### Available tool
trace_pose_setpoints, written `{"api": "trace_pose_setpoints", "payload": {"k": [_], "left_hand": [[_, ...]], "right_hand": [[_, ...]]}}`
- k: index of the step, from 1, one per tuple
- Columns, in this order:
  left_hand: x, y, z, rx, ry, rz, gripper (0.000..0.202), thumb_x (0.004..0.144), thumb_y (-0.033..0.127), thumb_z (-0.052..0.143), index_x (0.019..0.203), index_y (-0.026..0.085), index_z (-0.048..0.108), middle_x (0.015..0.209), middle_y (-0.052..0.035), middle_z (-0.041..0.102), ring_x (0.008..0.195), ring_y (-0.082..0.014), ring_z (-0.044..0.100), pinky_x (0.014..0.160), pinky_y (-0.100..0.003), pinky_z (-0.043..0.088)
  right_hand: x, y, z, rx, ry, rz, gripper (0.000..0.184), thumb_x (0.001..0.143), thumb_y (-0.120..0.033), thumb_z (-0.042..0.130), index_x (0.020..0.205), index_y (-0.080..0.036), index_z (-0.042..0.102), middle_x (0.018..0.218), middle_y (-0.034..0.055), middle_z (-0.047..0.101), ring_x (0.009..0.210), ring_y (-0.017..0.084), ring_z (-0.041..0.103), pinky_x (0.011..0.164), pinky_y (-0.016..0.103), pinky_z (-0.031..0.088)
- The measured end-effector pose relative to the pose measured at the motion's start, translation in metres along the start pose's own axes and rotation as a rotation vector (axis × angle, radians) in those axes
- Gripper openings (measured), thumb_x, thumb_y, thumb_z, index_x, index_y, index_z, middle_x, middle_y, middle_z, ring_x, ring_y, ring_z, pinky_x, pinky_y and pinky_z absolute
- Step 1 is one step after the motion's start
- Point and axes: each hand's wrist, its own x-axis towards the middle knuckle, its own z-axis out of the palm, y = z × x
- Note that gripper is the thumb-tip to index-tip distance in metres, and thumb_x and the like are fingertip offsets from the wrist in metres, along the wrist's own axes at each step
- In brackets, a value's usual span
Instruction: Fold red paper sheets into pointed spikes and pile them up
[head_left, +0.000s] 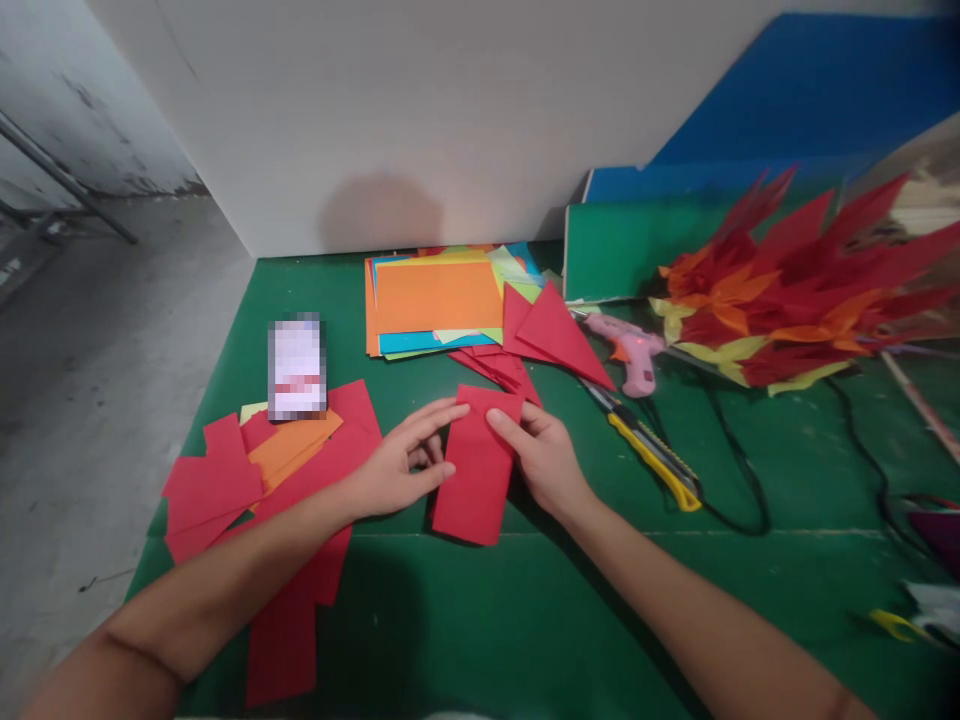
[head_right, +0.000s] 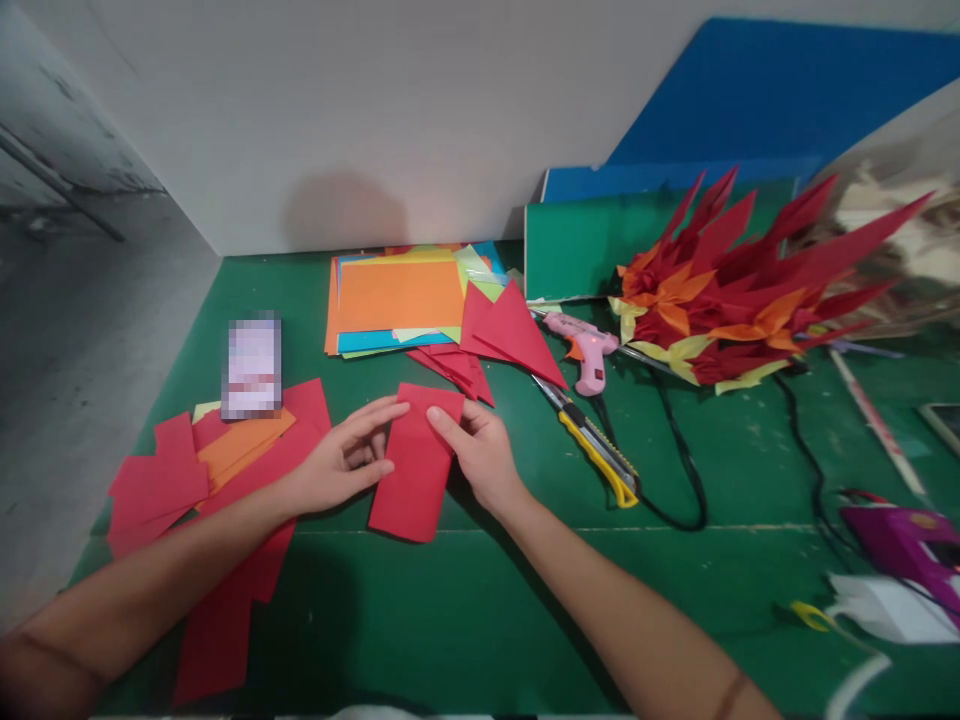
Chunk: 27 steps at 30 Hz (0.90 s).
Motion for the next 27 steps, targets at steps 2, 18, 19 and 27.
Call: {"api": "trace_pose_setpoints", "payload": {"k": [2,18,19,27], "left_hand": [[0.0,-0.001,0.0,-0.008,-0.013,0.01,0.056,0.081,0.021,0.06,0.134,0.033,0.048,0.145,-0.0127,0.035,0.067,-0.0055,0.052,0.066,-0.022,0.052],[0.011,-0.017,-0.005,0.114,0.265,-0.048,0.054,0.076,0.016,0.06,0.129,0.024,0.051,0.147,-0.015,0.031,0.062,-0.003,0.051,0.054,-0.019,0.049],[0.011,-0.018,-0.005,0.127,0.271,-0.068,0.054,0.076,0.015,0.06,0.128,0.024,0.051,0.147,-0.0153,0.031,0.062,-0.0031,0.052,0.054,-0.02,0.049],[0.012,-0.014,-0.004,0.288,0.289,-0.163,0.056,0.075,0.013,0.059,0.13,0.018,0.05,0.145,-0.018,0.036,0.062,-0.004,0.055,0.058,-0.022,0.054]], "right_hand": [[0.001,0.001,0.0,-0.011,-0.022,-0.005,0.031,0.07,-0.044,0.073,0.09,-0.021,0.07,0.095,0.0053,0.073,0.081,0.02,0.067,0.078,0.036,0.054],[0.005,-0.001,-0.007,-0.995,-0.489,-0.798,0.03,0.094,-0.026,0.044,0.116,-0.023,0.064,0.125,0.0069,0.063,0.124,0.024,0.049,0.102,0.048,0.039],[0.006,-0.001,-0.006,-1.021,-0.504,-0.79,0.03,0.094,-0.026,0.043,0.116,-0.022,0.063,0.126,0.0073,0.062,0.125,0.024,0.048,0.102,0.048,0.039],[0.005,0.002,-0.005,-1.126,-0.543,-0.769,0.029,0.094,-0.025,0.043,0.112,-0.023,0.066,0.128,0.0063,0.061,0.125,0.024,0.049,0.101,0.048,0.04]]}}
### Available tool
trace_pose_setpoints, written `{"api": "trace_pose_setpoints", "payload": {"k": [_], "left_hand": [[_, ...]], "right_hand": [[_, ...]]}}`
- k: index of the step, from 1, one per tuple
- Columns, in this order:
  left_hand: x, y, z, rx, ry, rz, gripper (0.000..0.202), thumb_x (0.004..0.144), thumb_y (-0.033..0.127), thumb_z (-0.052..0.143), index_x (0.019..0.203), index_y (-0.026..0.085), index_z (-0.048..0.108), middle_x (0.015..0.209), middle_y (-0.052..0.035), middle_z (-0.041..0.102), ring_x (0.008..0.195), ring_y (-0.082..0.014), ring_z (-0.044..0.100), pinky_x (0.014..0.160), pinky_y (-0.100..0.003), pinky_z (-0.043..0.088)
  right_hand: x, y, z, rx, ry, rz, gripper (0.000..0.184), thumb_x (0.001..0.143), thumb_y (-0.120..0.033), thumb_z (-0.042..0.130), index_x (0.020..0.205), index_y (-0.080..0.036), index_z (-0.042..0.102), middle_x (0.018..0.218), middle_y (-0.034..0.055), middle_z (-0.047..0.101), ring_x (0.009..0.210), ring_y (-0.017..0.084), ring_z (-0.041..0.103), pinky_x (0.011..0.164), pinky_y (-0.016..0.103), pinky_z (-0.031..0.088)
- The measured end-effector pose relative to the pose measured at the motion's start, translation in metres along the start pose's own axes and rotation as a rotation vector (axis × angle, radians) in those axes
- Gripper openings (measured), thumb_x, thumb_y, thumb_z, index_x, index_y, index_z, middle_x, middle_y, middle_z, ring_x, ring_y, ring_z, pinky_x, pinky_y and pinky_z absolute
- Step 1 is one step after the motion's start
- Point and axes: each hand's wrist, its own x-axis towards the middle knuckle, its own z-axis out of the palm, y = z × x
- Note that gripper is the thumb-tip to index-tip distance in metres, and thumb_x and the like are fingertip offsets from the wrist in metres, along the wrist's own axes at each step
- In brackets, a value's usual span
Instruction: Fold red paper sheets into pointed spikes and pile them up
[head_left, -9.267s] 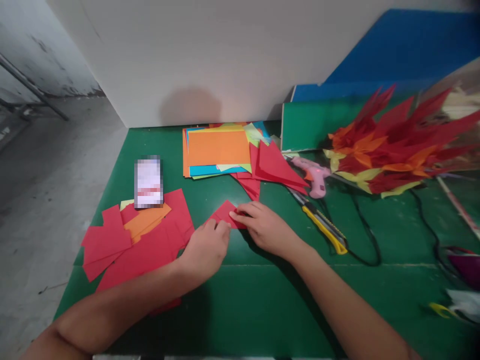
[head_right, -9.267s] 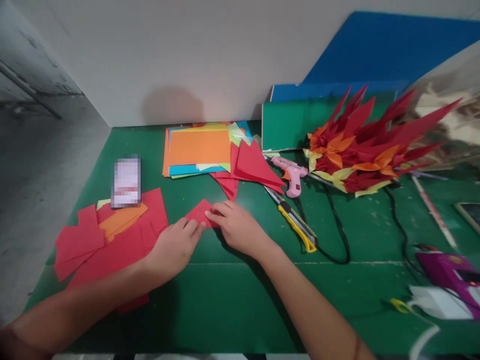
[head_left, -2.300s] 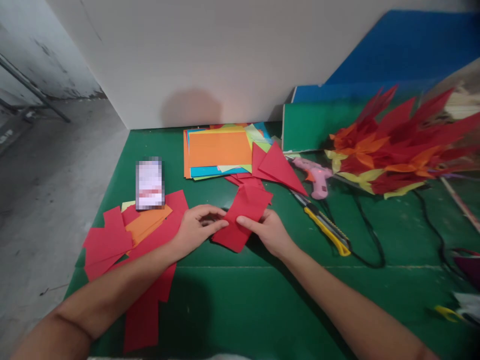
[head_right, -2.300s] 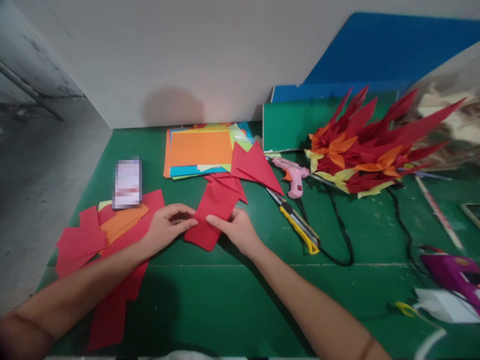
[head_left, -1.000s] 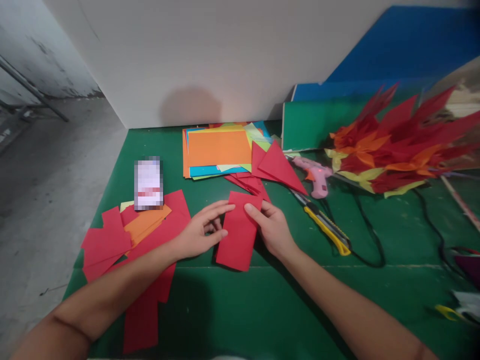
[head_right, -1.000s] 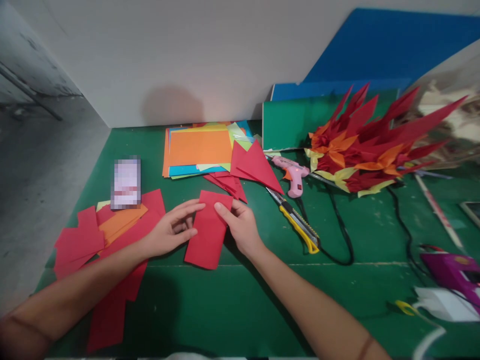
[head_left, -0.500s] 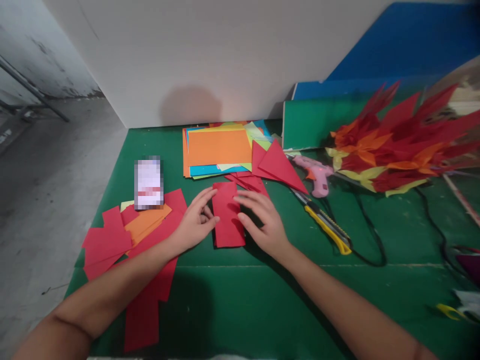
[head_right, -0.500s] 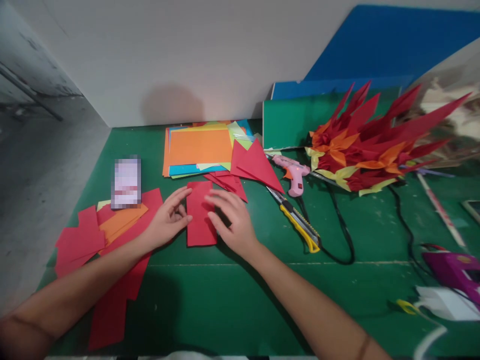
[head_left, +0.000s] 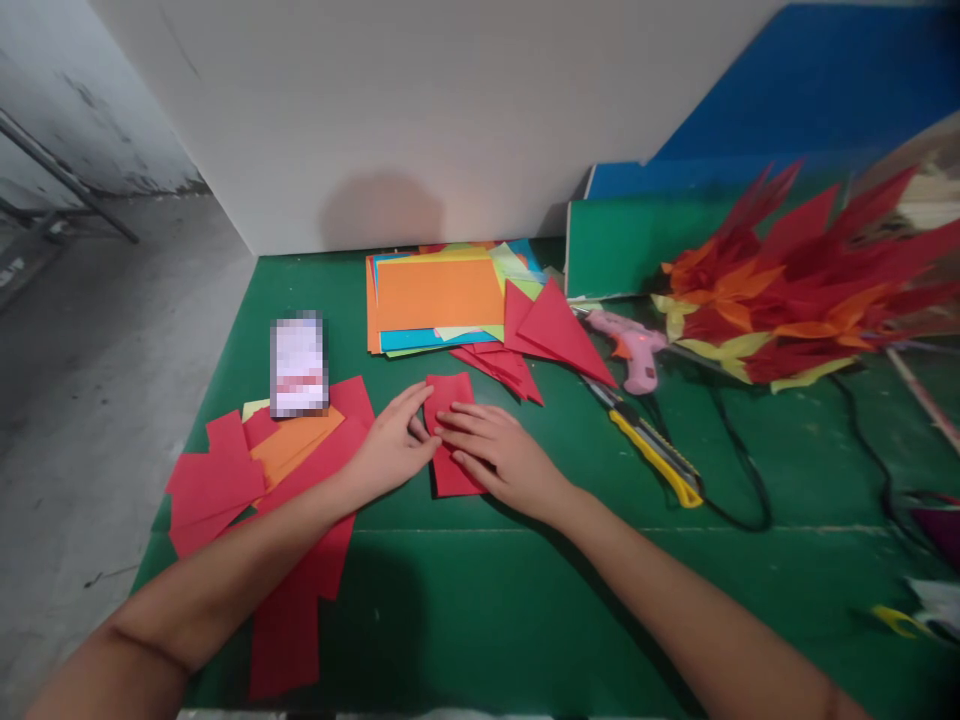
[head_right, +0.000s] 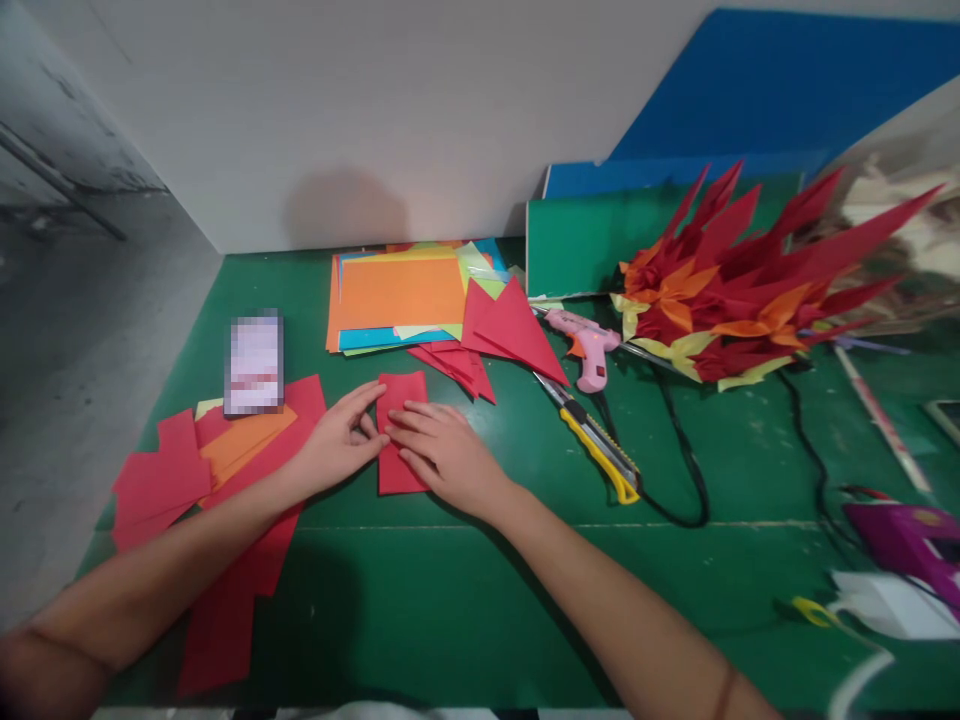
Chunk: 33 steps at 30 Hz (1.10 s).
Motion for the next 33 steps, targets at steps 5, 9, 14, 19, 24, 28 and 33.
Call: {"api": "trace_pose_setpoints", "payload": {"k": [5,9,14,19,24,28,33], "left_hand": [[-0.002,0.004,0.0,0.022,-0.017,0.003,0.054,0.077,0.012,0.057,0.13,0.017,0.049,0.147,-0.0184,0.034,0.061,-0.0037,0.055,0.055,-0.021,0.054],[-0.002,0.001,0.001,0.021,-0.013,0.021,0.054,0.077,0.013,0.057,0.13,0.017,0.049,0.146,-0.0185,0.034,0.061,-0.0039,0.055,0.055,-0.021,0.054],[-0.002,-0.002,0.001,0.03,-0.011,0.041,0.054,0.078,0.014,0.058,0.13,0.018,0.048,0.146,-0.0179,0.034,0.063,-0.0039,0.055,0.057,-0.021,0.055],[-0.002,0.0,0.001,0.035,-0.021,0.036,0.052,0.079,0.014,0.057,0.13,0.019,0.048,0.146,-0.0182,0.033,0.062,-0.0034,0.054,0.056,-0.021,0.055],[-0.004,0.002,0.001,0.029,-0.003,0.096,0.052,0.078,0.012,0.057,0.129,0.019,0.046,0.149,-0.0174,0.025,0.063,-0.002,0.055,0.056,-0.02,0.056],[-0.007,0.007,-0.002,0.12,-0.002,0.201,0.044,0.081,0.011,0.054,0.124,0.019,0.047,0.142,-0.014,0.031,0.064,-0.0021,0.057,0.061,-0.022,0.058],[-0.008,0.012,-0.006,0.48,-0.05,0.332,0.025,0.087,0.015,0.049,0.11,0.014,0.06,0.115,-0.011,0.06,0.083,-0.0149,0.065,0.079,-0.031,0.057]], "right_hand": [[0.0,0.0,-0.001,-0.01,-0.018,-0.007,0.029,0.093,-0.024,0.045,0.112,-0.022,0.066,0.129,0.0063,0.06,0.126,0.024,0.048,0.102,0.048,0.039],[0.0,0.0,-0.001,-0.01,-0.029,-0.003,0.03,0.093,-0.023,0.044,0.113,-0.021,0.065,0.131,0.0067,0.059,0.126,0.024,0.047,0.102,0.048,0.038],[0.001,-0.002,-0.002,-0.019,-0.047,0.003,0.03,0.093,-0.024,0.044,0.114,-0.022,0.065,0.131,0.0068,0.059,0.127,0.024,0.046,0.102,0.048,0.038],[0.002,-0.004,-0.004,-0.043,-0.066,0.01,0.03,0.092,-0.024,0.044,0.115,-0.022,0.065,0.13,0.0068,0.059,0.126,0.024,0.047,0.102,0.047,0.038],[0.003,-0.006,-0.005,-0.057,-0.064,0.015,0.03,0.092,-0.023,0.045,0.114,-0.023,0.065,0.129,0.0069,0.06,0.125,0.024,0.048,0.102,0.047,0.038],[0.003,-0.006,-0.005,-0.059,-0.082,0.033,0.031,0.092,-0.023,0.044,0.117,-0.024,0.063,0.131,0.0062,0.059,0.125,0.023,0.048,0.104,0.047,0.036],[0.003,-0.006,-0.006,-0.058,-0.103,0.042,0.032,0.093,-0.025,0.045,0.119,-0.023,0.062,0.131,0.0068,0.058,0.126,0.024,0.047,0.104,0.047,0.036]]}}
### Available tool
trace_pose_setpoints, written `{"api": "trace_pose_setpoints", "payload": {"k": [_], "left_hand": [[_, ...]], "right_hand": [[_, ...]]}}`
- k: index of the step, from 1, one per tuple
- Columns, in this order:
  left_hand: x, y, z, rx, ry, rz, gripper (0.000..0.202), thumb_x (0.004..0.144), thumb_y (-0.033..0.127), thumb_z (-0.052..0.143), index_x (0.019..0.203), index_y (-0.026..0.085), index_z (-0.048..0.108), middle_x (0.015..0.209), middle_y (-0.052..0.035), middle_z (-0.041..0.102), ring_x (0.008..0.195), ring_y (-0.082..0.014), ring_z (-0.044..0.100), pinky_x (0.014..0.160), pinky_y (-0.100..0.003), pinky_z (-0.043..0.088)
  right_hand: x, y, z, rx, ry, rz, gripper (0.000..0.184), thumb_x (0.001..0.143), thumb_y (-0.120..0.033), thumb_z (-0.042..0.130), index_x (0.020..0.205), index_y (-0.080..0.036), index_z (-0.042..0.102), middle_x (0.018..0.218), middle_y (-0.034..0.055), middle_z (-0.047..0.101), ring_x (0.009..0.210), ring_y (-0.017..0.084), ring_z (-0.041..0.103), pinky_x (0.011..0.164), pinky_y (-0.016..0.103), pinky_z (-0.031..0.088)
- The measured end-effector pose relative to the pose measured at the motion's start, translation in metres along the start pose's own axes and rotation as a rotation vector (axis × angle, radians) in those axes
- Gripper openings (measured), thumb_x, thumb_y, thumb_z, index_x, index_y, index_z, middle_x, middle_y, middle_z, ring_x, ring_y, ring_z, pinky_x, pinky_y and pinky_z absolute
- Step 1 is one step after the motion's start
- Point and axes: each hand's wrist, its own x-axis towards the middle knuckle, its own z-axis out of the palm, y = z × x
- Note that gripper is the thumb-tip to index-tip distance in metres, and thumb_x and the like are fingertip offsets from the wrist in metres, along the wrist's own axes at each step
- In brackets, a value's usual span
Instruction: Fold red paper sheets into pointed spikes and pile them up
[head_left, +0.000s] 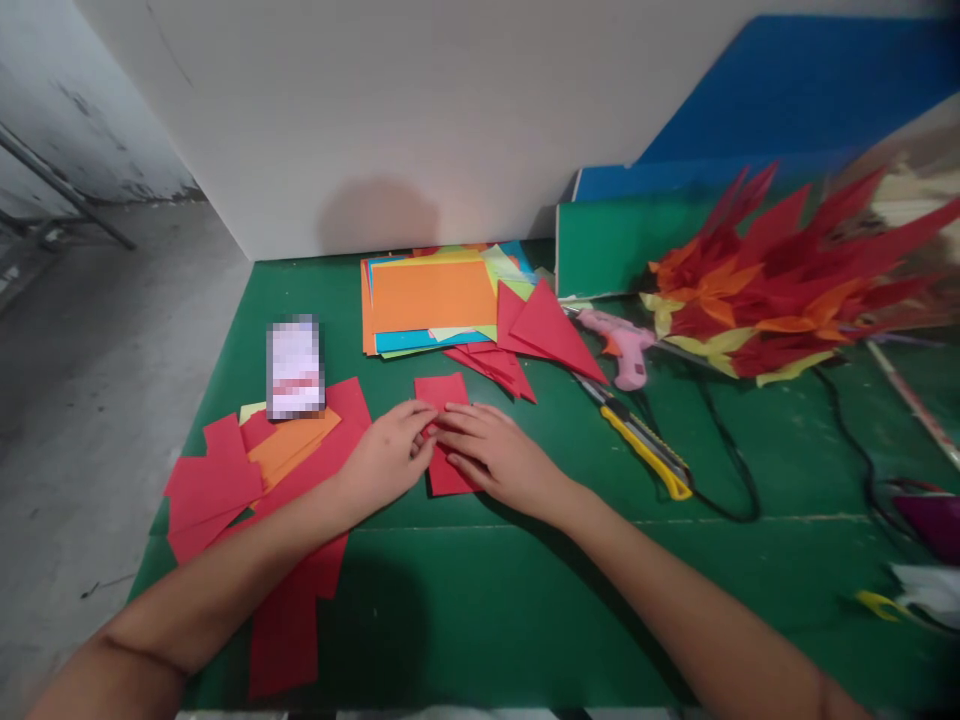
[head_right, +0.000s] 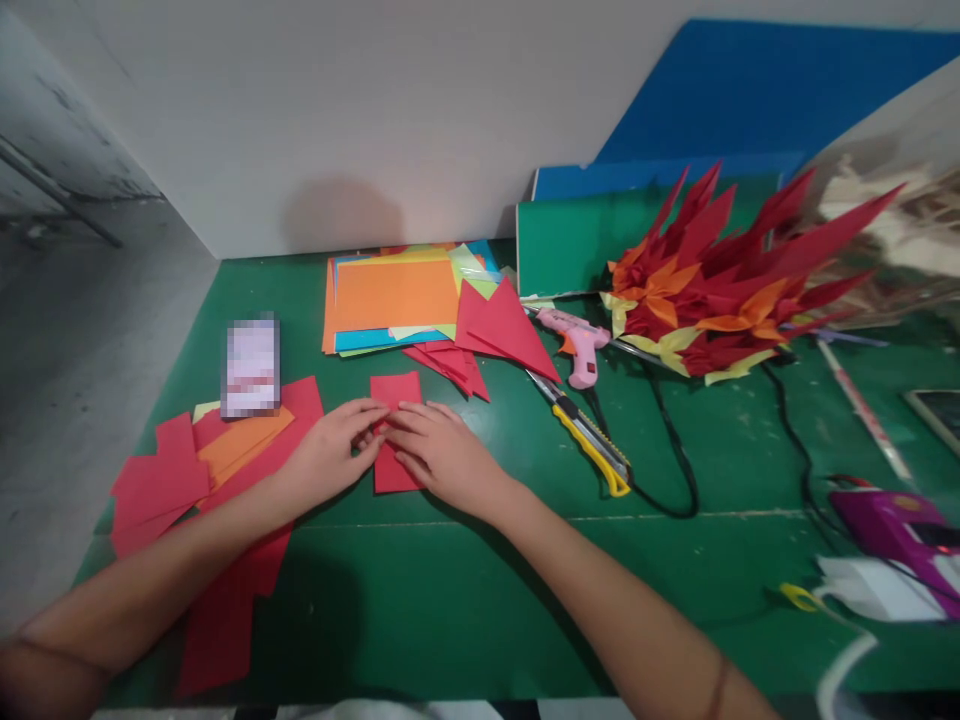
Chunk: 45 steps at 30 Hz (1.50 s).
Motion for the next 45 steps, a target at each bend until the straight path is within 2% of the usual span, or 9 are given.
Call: {"api": "trace_pose_setpoints", "payload": {"k": [3,7,14,22,28,32,36,39,45], "left_hand": [[-0.001,0.0,-0.002,0.253,0.005,0.111,0.027,0.09,0.017,0.046,0.113,0.013,0.061,0.114,-0.0122,0.065,0.101,-0.0223,0.063,0.09,-0.038,0.052],[0.001,0.0,-0.007,0.411,-0.032,0.195,0.027,0.093,0.018,0.045,0.112,0.012,0.062,0.111,-0.0125,0.068,0.092,-0.0229,0.062,0.083,-0.04,0.05],[0.009,-0.007,-0.015,0.325,-0.069,0.147,0.025,0.087,0.026,0.06,0.11,0.016,0.062,0.108,-0.0067,0.067,0.098,-0.0232,0.053,0.088,-0.038,0.043],[0.005,-0.01,-0.013,0.374,-0.053,0.178,0.02,0.088,0.028,0.059,0.105,0.02,0.067,0.11,-0.006,0.064,0.1,-0.0233,0.053,0.09,-0.041,0.036],[0.004,-0.006,-0.013,0.367,-0.058,0.169,0.036,0.082,0.045,0.064,0.108,0.02,0.065,0.11,-0.0072,0.063,0.101,-0.0237,0.054,0.096,-0.043,0.031],[0.004,-0.006,-0.012,0.391,-0.06,0.169,0.04,0.08,0.046,0.066,0.109,0.018,0.065,0.11,-0.0076,0.063,0.101,-0.0246,0.055,0.096,-0.045,0.03],[0.003,-0.006,-0.011,0.388,-0.062,0.152,0.039,0.08,0.046,0.066,0.11,0.02,0.064,0.111,-0.0076,0.063,0.103,-0.0249,0.054,0.098,-0.046,0.028],[0.003,-0.007,-0.01,0.383,-0.06,0.147,0.038,0.081,0.046,0.065,0.109,0.02,0.065,0.112,-0.0073,0.063,0.102,-0.0244,0.055,0.098,-0.045,0.027],[0.002,-0.006,-0.01,0.376,-0.058,0.145,0.037,0.08,0.044,0.067,0.108,0.02,0.064,0.112,-0.0072,0.062,0.104,-0.0247,0.055,0.099,-0.046,0.027]], "right_hand": [[0.0,0.0,0.0,-0.002,0.003,0.002,0.031,0.092,-0.024,0.046,0.119,-0.023,0.063,0.13,0.0073,0.059,0.126,0.024,0.047,0.104,0.048,0.036],[0.0,0.0,0.0,-0.013,0.0,0.003,0.031,0.092,-0.024,0.046,0.118,-0.023,0.063,0.128,0.0079,0.06,0.125,0.024,0.048,0.104,0.048,0.037],[0.0,-0.003,-0.002,-0.041,0.048,0.011,0.03,0.094,-0.024,0.042,0.115,-0.026,0.064,0.129,0.0074,0.059,0.12,0.021,0.052,0.105,0.048,0.032],[-0.008,0.009,-0.02,-0.102,0.128,0.047,0.026,0.092,-0.02,0.045,0.096,-0.02,0.07,0.102,0.0071,0.07,0.096,0.019,0.061,0.09,0.04,0.034],[-0.009,0.012,-0.025,-0.098,0.116,0.093,0.026,0.091,-0.022,0.045,0.09,-0.021,0.071,0.099,0.0058,0.071,0.095,0.02,0.06,0.088,0.041,0.033],[-0.008,0.014,-0.027,-0.072,0.118,0.072,0.027,0.091,-0.022,0.045,0.09,-0.021,0.071,0.098,0.0064,0.07,0.094,0.02,0.059,0.088,0.04,0.033],[-0.013,0.019,-0.035,-0.029,0.035,-0.029,0.028,0.092,-0.025,0.045,0.09,-0.022,0.073,0.09,0.0075,0.068,0.093,0.021,0.057,0.086,0.04,0.035],[-0.018,0.021,-0.041,0.034,-0.075,-0.102,0.029,0.092,-0.026,0.045,0.091,-0.023,0.074,0.074,0.0054,0.066,0.082,0.018,0.056,0.084,0.038,0.037],[-0.024,0.015,-0.043,0.178,-0.249,-0.143,0.032,0.089,-0.024,0.047,0.073,-0.024,0.075,0.054,0.0012,0.061,0.062,0.015,0.051,0.071,0.03,0.039]]}}
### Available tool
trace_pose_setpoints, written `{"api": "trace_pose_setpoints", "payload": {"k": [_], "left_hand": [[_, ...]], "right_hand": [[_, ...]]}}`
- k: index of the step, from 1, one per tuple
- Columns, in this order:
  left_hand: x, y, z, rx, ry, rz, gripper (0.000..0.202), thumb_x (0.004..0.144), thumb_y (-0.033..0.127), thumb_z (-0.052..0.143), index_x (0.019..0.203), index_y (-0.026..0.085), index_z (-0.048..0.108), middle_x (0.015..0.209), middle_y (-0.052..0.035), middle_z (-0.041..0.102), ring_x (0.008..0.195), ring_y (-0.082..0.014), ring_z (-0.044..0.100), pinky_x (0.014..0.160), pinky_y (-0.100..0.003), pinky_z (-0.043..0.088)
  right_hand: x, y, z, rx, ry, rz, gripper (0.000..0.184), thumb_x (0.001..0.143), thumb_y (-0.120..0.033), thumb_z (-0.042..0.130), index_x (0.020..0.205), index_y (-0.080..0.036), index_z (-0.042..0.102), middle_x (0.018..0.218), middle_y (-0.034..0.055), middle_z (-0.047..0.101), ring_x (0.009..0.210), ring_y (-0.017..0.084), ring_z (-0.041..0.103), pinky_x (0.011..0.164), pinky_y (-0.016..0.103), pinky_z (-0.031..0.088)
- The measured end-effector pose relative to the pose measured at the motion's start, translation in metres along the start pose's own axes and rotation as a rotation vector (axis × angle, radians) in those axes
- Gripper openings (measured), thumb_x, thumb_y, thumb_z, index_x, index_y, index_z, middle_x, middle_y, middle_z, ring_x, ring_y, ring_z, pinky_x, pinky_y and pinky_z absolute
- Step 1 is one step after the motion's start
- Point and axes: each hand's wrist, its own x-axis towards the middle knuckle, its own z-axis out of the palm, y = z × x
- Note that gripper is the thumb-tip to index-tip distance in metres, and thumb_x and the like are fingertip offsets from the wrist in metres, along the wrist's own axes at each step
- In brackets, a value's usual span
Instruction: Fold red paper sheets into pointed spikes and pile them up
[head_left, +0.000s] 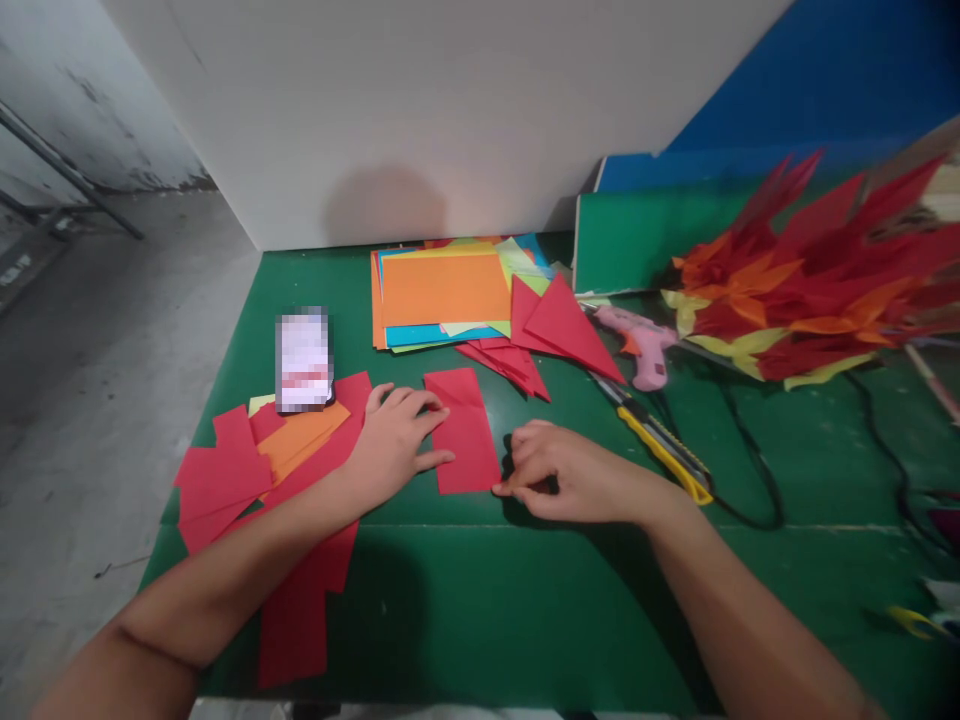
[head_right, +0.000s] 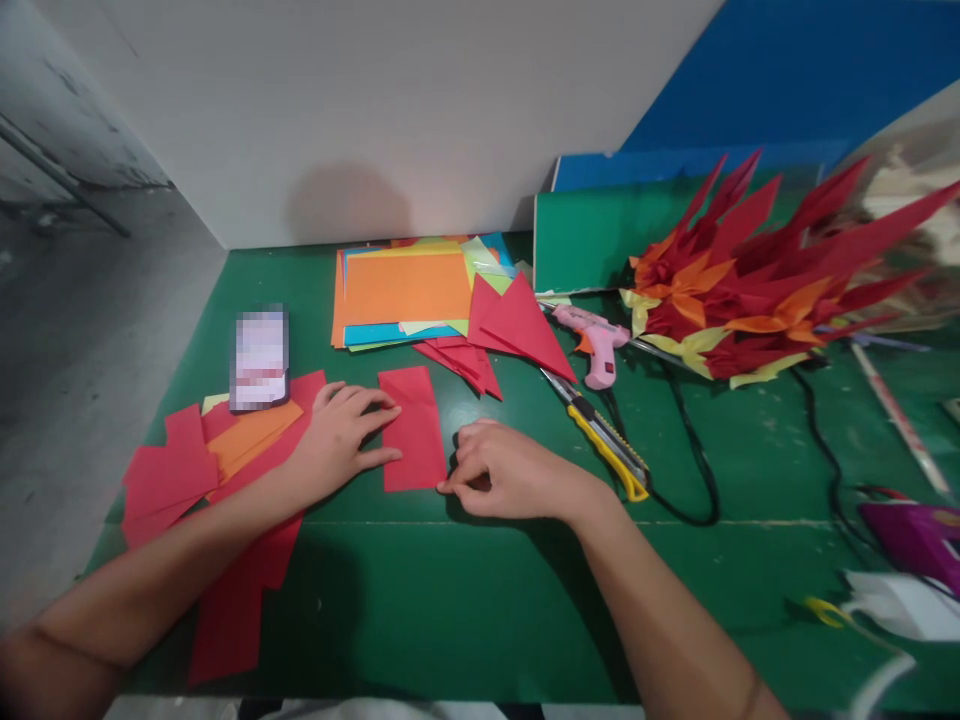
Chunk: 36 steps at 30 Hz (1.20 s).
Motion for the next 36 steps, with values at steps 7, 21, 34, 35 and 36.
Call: {"api": "trace_pose_setpoints", "payload": {"k": [7,21,34,35,36], "left_hand": [[0.001,0.002,0.0,-0.003,-0.015,-0.031,0.037,0.081,0.044,0.066,0.109,0.02,0.064,0.112,-0.007,0.062,0.105,-0.0249,0.055,0.1,-0.046,0.027],[0.001,0.004,0.0,0.019,-0.033,-0.034,0.037,0.084,0.044,0.062,0.109,0.018,0.062,0.114,-0.0086,0.063,0.108,-0.0261,0.054,0.102,-0.048,0.022],[-0.002,0.002,0.008,-0.064,0.033,-0.069,0.046,0.079,0.05,0.065,0.113,0.02,0.056,0.116,-0.009,0.059,0.111,-0.0273,0.051,0.1,-0.047,0.028],[-0.002,0.001,0.009,-0.088,0.055,-0.081,0.049,0.079,0.051,0.064,0.115,0.02,0.054,0.117,-0.0098,0.057,0.113,-0.0277,0.05,0.1,-0.046,0.029],[-0.002,0.001,0.01,-0.114,0.082,-0.099,0.052,0.08,0.052,0.063,0.119,0.02,0.051,0.119,-0.0105,0.056,0.114,-0.0278,0.05,0.099,-0.046,0.029]], "right_hand": [[0.003,0.011,0.007,-0.037,0.143,0.118,0.031,0.091,-0.029,0.046,0.087,-0.022,0.076,0.056,0.002,0.062,0.06,0.014,0.052,0.061,0.026,0.038],[0.04,0.008,0.016,-0.541,0.116,0.648,0.047,0.097,-0.031,0.026,0.139,-0.023,0.044,0.067,0.0061,0.07,0.056,0.02,0.063,0.045,0.026,0.03],[0.04,0.003,0.023,-0.463,0.223,0.697,0.062,0.091,-0.057,0.035,0.143,-0.022,0.037,0.069,0.0059,0.069,0.056,0.021,0.062,0.049,0.026,0.034],[0.037,0.003,0.027,-0.442,0.262,0.672,0.069,0.088,-0.063,0.038,0.143,-0.021,0.037,0.07,0.006,0.068,0.059,0.021,0.062,0.049,0.026,0.035],[0.035,0.004,0.03,-0.426,0.311,0.645,0.074,0.084,-0.068,0.04,0.141,-0.021,0.039,0.072,0.0067,0.068,0.061,0.022,0.062,0.05,0.026,0.036]]}}
